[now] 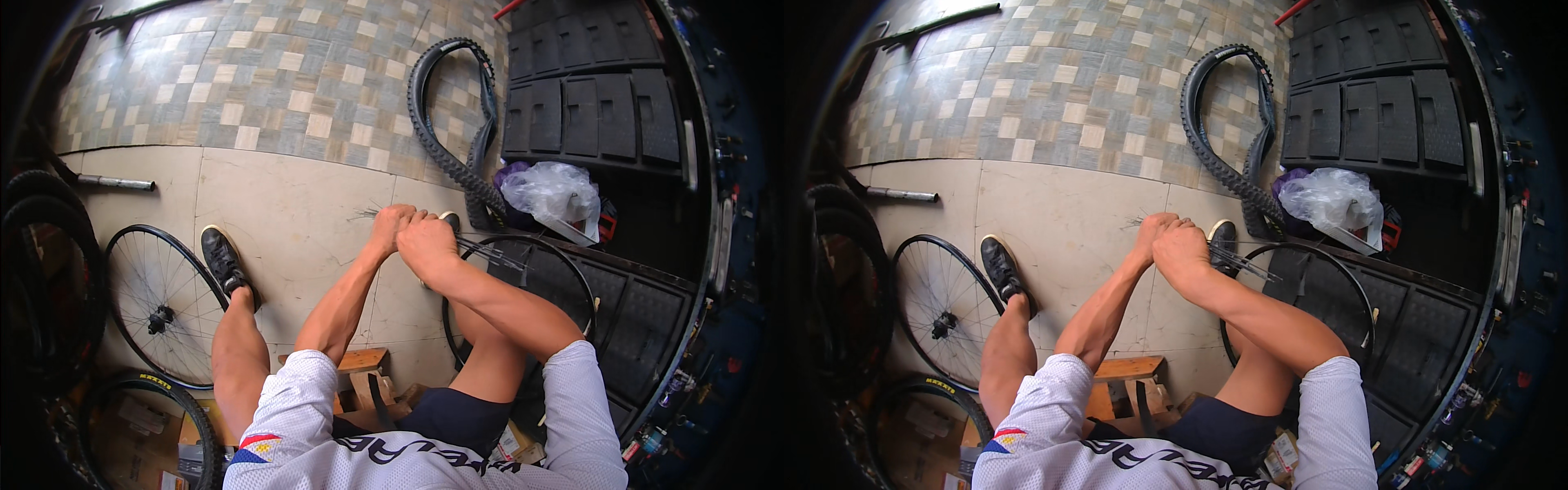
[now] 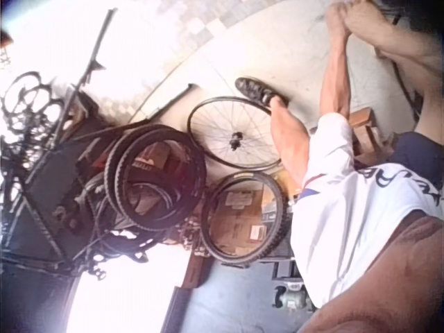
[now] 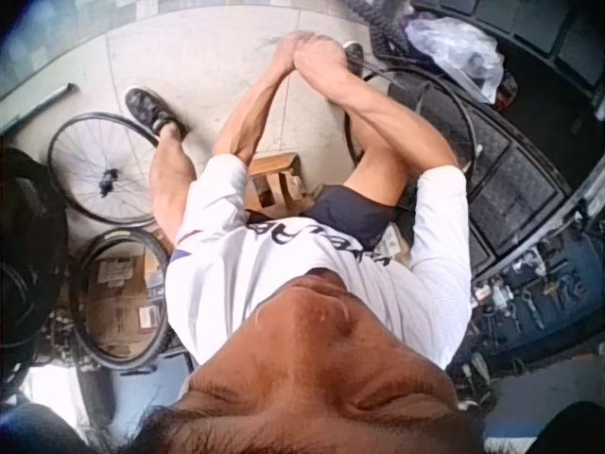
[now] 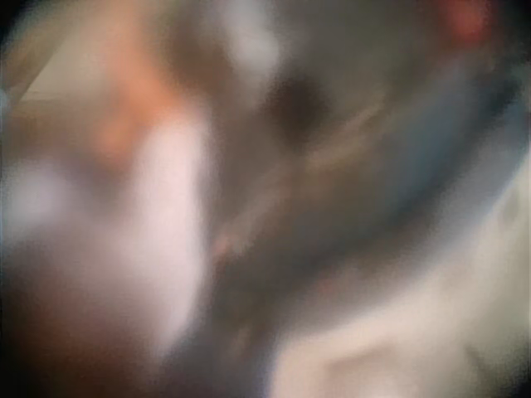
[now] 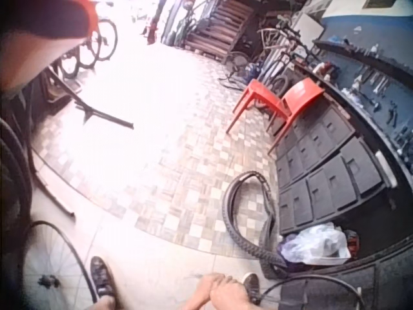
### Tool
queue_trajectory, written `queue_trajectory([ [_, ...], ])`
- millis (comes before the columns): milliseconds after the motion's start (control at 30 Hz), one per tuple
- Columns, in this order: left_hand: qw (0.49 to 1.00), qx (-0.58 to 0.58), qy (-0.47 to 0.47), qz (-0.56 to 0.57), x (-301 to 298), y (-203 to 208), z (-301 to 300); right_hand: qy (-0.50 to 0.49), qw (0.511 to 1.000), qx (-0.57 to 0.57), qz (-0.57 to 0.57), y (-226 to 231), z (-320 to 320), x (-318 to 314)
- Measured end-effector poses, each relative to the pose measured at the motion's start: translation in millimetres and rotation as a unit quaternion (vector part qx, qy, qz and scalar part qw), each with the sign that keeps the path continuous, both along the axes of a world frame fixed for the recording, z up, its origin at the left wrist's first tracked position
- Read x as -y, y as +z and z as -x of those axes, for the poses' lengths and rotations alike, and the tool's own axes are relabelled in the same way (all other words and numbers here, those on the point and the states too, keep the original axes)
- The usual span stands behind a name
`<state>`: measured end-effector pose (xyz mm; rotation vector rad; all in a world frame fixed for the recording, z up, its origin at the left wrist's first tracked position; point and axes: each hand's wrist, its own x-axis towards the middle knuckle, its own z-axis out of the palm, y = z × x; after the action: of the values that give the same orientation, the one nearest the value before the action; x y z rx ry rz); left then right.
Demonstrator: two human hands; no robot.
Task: The person removes a rim strip from a bicycle rim, then inserts spokes into a hub and organizes them. The person handles a rim, rim strip, hub, and spokes in a bicycle workshop.
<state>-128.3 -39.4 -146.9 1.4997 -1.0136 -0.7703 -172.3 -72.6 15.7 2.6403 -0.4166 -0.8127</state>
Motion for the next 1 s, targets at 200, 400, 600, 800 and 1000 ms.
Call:
queue_trajectory([
  [200, 0.999, -0.031, 0.013, -0.030, -35, -43, -6, -0.020, 0.999, -0.023, -0.036, -44, -12, -30],
  [400, 0.999, -0.022, 0.010, -0.038, -55, -65, -9, -0.071, 0.989, -0.106, -0.072, -57, -31, -48],
  [600, 0.995, -0.005, -0.032, -0.095, -55, -54, -18, -0.051, 0.989, -0.118, -0.066, -50, -40, -45],
  [800, 1.000, -0.010, -0.005, -0.012, -48, -34, -26, -0.021, 0.993, -0.097, -0.061, -44, -39, -38],
  [1000, 0.995, -0.047, -0.012, -0.084, -54, -31, -34, -0.001, 0.998, -0.061, -0.024, -31, -39, -42],
])
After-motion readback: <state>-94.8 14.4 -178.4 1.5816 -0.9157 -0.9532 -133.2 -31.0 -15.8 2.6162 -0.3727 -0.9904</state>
